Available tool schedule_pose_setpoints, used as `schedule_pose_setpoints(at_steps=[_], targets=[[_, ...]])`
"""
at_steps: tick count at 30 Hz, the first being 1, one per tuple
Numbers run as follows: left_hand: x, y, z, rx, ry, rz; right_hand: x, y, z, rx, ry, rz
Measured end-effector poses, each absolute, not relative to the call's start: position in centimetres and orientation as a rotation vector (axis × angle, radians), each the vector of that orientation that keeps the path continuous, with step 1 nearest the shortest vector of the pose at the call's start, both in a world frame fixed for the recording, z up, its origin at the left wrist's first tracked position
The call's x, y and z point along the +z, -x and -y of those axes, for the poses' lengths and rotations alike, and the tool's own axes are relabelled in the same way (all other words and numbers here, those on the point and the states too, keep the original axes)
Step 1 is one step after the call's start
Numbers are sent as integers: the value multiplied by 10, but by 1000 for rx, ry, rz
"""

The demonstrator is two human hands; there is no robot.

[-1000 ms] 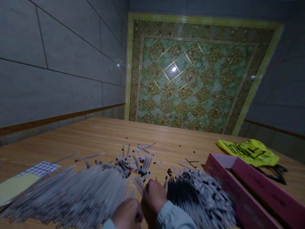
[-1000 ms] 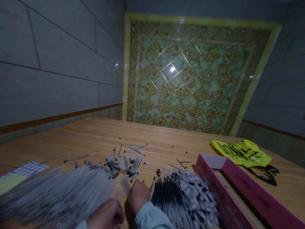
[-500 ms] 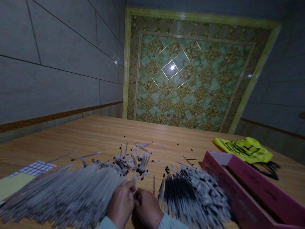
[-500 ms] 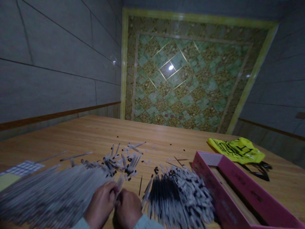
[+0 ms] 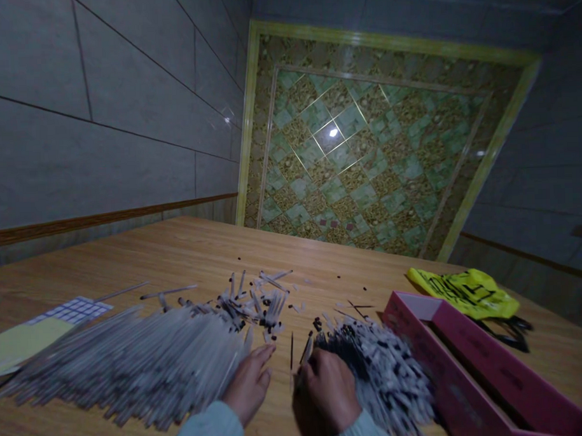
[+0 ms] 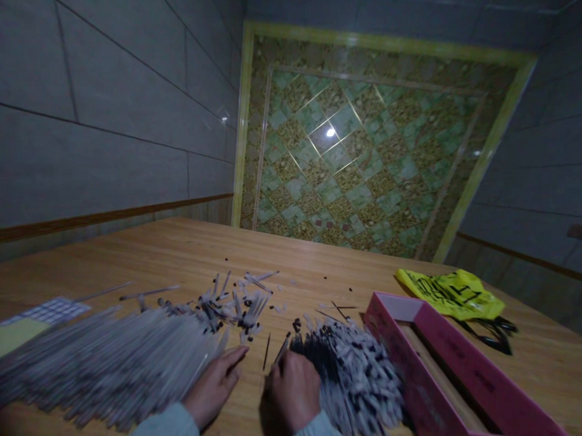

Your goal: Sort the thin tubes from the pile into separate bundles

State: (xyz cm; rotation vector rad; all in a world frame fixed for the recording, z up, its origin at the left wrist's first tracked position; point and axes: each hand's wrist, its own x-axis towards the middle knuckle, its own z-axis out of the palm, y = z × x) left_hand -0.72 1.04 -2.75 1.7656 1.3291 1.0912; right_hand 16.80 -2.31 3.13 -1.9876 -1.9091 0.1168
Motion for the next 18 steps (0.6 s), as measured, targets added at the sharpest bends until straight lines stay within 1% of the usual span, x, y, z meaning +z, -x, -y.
schedule_pose_setpoints(at_steps=[7,13,18], targets=[[-26,1,-5,1176,-1879,-1243,17,-161,29,9,2094,1916],[-22,-1,-1,1124,-1876,-1241,10,-155,27,19,2123,1904],[-18,-1,2,1159,-1877,-1196,7,-160,28,10,2082,1835]])
